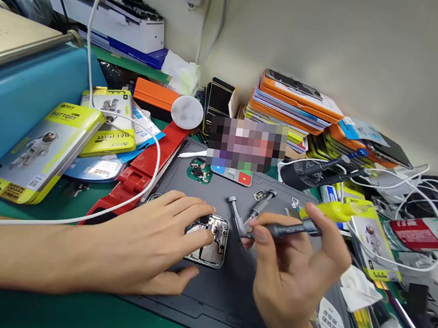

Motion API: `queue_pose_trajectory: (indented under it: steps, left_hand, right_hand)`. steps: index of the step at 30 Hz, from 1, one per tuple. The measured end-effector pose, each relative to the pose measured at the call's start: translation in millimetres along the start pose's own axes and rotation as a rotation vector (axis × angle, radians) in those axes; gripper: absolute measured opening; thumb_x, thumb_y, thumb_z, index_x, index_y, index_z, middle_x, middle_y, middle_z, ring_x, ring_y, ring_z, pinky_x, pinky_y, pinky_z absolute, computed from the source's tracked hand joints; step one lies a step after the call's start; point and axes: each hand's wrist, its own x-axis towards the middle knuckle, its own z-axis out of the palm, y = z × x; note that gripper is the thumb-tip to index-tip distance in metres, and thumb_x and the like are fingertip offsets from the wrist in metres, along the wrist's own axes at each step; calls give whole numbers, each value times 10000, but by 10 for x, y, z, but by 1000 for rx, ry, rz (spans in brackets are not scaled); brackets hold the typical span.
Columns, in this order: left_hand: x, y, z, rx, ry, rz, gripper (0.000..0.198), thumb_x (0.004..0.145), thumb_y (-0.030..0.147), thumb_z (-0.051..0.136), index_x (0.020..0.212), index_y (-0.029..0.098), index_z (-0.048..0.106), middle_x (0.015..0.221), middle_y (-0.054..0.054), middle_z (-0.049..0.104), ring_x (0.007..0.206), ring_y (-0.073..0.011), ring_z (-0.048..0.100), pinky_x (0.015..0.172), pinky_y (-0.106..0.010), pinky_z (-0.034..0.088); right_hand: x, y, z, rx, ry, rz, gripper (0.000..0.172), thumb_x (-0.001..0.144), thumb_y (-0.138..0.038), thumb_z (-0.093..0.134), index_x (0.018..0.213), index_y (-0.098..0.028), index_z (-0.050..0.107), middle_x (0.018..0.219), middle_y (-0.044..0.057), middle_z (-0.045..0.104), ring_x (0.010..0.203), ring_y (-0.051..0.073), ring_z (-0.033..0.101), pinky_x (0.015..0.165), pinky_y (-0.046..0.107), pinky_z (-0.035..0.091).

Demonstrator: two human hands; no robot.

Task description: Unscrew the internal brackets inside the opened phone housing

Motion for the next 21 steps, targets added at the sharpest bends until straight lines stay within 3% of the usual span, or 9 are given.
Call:
queue_pose_trajectory:
  steps: [2,4,6,8,11,21]
  left_hand:
    - [-9,-14,-16,-24,65,28,195,1044,225,644,1221,176,708,1416,-155,669,1254,-354,628,992,-481,538]
    - [-19,-18,-22,-19,154,71,165,1066,183,612,1168,207,740,1176,-88,729,1028,-281,656,842,-414,517]
    - [-28,-8,-7,3,228,125,152,1064,194,627,1095,198,776,917,-34,686,805,-234,586,687,-384,443]
    - [-37,8,26,19,264,176,158,1043,228,663,974,168,792,800,-16,632,726,-220,530,622,-391,397]
    - [-48,25,71,6,258,197,218,1029,247,681,855,161,780,785,-20,644,725,-217,538,617,-393,412]
    - [-19,2,48,-90,190,147,257,1016,181,608,797,181,742,713,-10,681,623,-205,540,562,-390,423]
  right_hand:
    - [-31,-58,62,30,-22,-61,788,970,28,666,1635,-283,380,1073,21,671,855,154,774,684,297,717]
    - [-64,-76,84,39,-42,-130,828,938,56,696,1636,-273,394,1075,15,696,846,151,794,767,323,734]
    - [-86,-71,82,41,-64,-181,845,913,74,725,1635,-235,412,1074,26,730,835,151,801,778,309,735]
    - [-97,-59,84,48,-87,-212,817,897,68,757,1607,-202,457,1082,43,759,834,158,804,757,292,736]
    - [-115,-38,119,70,-111,-201,776,905,61,756,1588,-183,481,1103,54,775,880,168,817,798,293,742]
    - [-170,-29,140,104,-165,-81,811,932,48,723,1628,-273,460,1154,52,782,926,185,830,819,325,749]
